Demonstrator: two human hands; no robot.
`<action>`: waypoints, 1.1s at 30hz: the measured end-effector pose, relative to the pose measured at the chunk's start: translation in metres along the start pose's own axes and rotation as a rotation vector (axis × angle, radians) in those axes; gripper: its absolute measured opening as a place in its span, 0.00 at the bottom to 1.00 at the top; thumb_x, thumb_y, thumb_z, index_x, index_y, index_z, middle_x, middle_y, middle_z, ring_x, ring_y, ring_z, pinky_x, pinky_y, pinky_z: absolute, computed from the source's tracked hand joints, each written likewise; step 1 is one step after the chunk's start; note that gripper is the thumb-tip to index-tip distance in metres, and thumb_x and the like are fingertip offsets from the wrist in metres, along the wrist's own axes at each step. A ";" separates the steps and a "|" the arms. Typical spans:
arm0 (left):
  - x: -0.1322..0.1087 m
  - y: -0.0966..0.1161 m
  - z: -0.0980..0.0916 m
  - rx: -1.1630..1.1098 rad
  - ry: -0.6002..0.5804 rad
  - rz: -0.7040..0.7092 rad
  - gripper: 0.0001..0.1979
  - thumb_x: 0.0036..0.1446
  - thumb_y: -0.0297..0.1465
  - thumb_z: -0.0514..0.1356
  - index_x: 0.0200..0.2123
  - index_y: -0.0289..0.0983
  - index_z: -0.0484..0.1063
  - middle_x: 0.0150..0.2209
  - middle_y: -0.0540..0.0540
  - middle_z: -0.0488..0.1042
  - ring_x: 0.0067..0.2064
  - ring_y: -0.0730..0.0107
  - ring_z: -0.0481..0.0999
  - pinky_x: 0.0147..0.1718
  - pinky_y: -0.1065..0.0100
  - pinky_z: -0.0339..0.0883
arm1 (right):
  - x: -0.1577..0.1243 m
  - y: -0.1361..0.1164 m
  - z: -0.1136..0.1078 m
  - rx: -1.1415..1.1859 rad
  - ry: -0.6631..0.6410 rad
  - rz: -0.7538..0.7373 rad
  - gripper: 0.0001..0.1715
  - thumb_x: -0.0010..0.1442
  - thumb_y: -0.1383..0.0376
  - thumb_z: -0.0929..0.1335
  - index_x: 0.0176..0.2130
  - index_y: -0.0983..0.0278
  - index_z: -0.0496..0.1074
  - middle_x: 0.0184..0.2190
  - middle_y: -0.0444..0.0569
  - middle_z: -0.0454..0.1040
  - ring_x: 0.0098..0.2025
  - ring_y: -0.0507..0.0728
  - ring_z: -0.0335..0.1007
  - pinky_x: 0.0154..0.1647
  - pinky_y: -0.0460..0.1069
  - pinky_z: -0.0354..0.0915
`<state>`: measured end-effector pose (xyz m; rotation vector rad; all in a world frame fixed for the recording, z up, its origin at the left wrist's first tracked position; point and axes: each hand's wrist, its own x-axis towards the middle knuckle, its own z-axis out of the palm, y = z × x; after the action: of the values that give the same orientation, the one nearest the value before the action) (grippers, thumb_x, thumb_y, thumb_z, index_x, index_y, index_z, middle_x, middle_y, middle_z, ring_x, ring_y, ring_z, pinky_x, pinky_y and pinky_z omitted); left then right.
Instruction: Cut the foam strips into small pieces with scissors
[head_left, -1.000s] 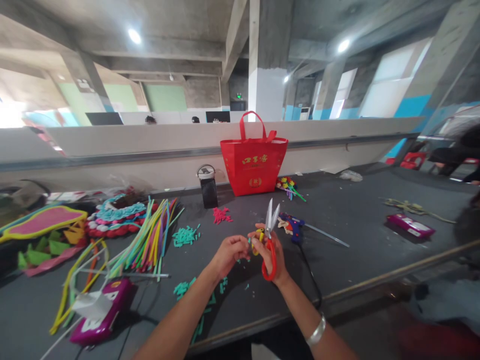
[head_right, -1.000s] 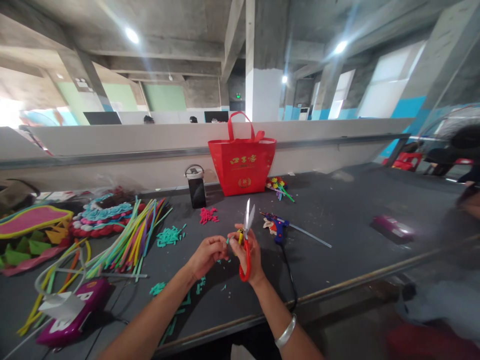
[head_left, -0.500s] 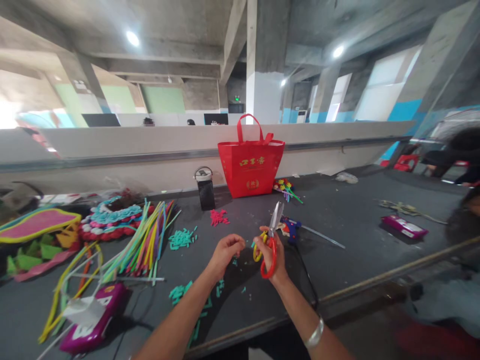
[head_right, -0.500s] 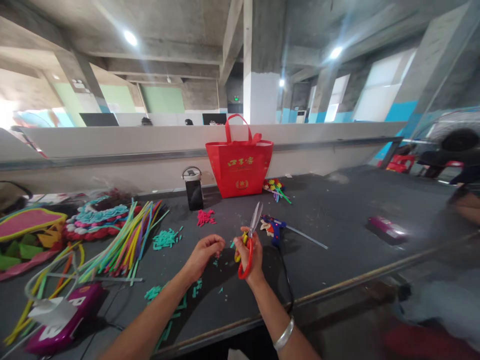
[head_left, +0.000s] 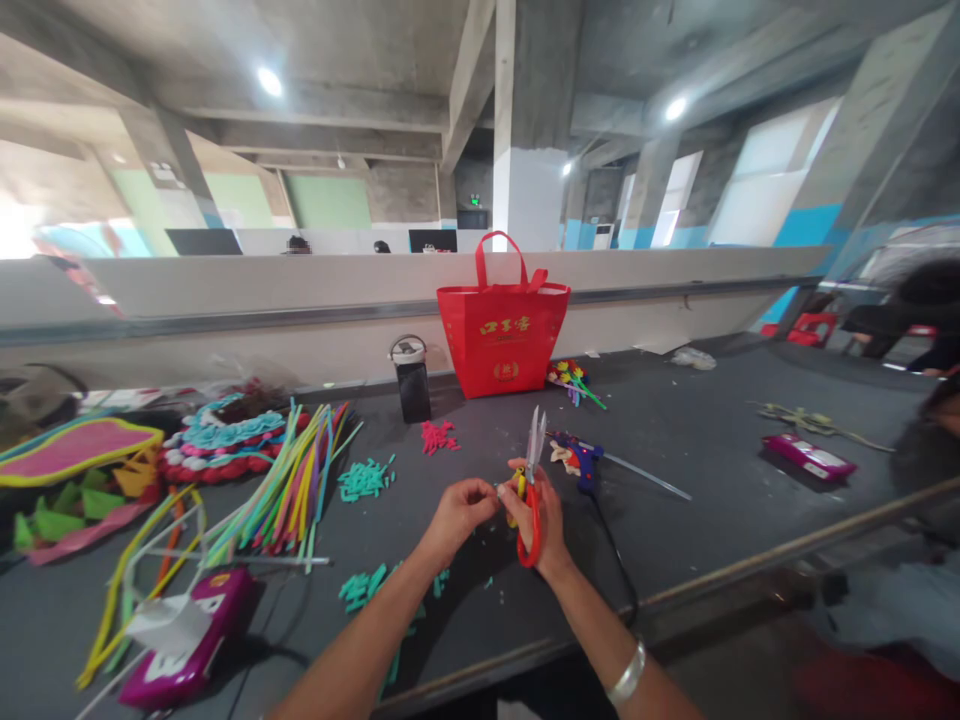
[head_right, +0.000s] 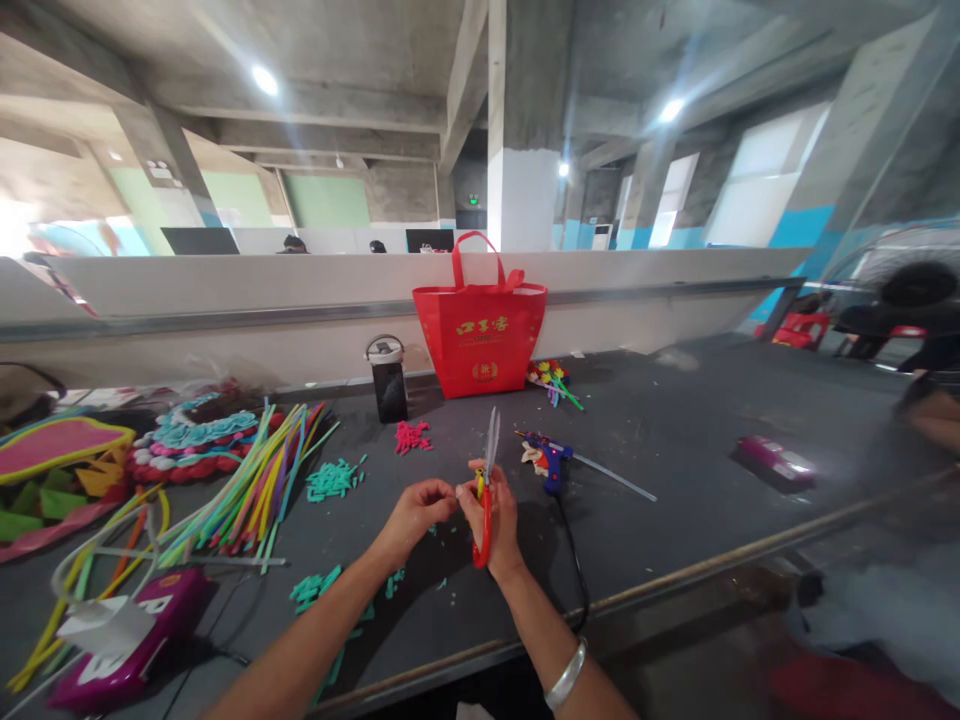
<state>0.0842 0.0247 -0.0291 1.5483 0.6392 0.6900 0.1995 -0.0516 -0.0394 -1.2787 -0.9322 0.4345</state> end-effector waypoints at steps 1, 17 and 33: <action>0.000 0.000 0.000 -0.003 -0.003 0.001 0.08 0.45 0.33 0.62 0.24 0.34 0.69 0.20 0.54 0.65 0.23 0.77 0.60 0.25 0.73 0.54 | 0.000 0.000 0.000 -0.010 0.002 -0.004 0.20 0.54 0.60 0.67 0.46 0.63 0.64 0.26 0.40 0.71 0.22 0.49 0.66 0.24 0.44 0.65; -0.001 0.018 -0.009 -0.526 0.148 0.139 0.06 0.47 0.30 0.63 0.23 0.35 0.70 0.21 0.52 0.67 0.25 0.76 0.66 0.30 0.73 0.60 | -0.009 0.016 0.004 -0.669 0.090 -0.448 0.20 0.55 0.70 0.63 0.49 0.63 0.68 0.39 0.50 0.74 0.41 0.57 0.68 0.43 0.51 0.66; 0.001 0.018 -0.012 -0.591 0.204 0.132 0.07 0.46 0.31 0.66 0.26 0.34 0.72 0.26 0.50 0.72 0.29 0.74 0.70 0.34 0.72 0.65 | -0.015 0.006 0.007 -0.807 -0.025 -0.389 0.28 0.50 0.75 0.65 0.51 0.59 0.69 0.38 0.48 0.74 0.42 0.58 0.67 0.43 0.50 0.65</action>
<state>0.0760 0.0314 -0.0108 0.9835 0.4278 1.0395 0.1865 -0.0571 -0.0500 -1.7504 -1.4154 -0.2722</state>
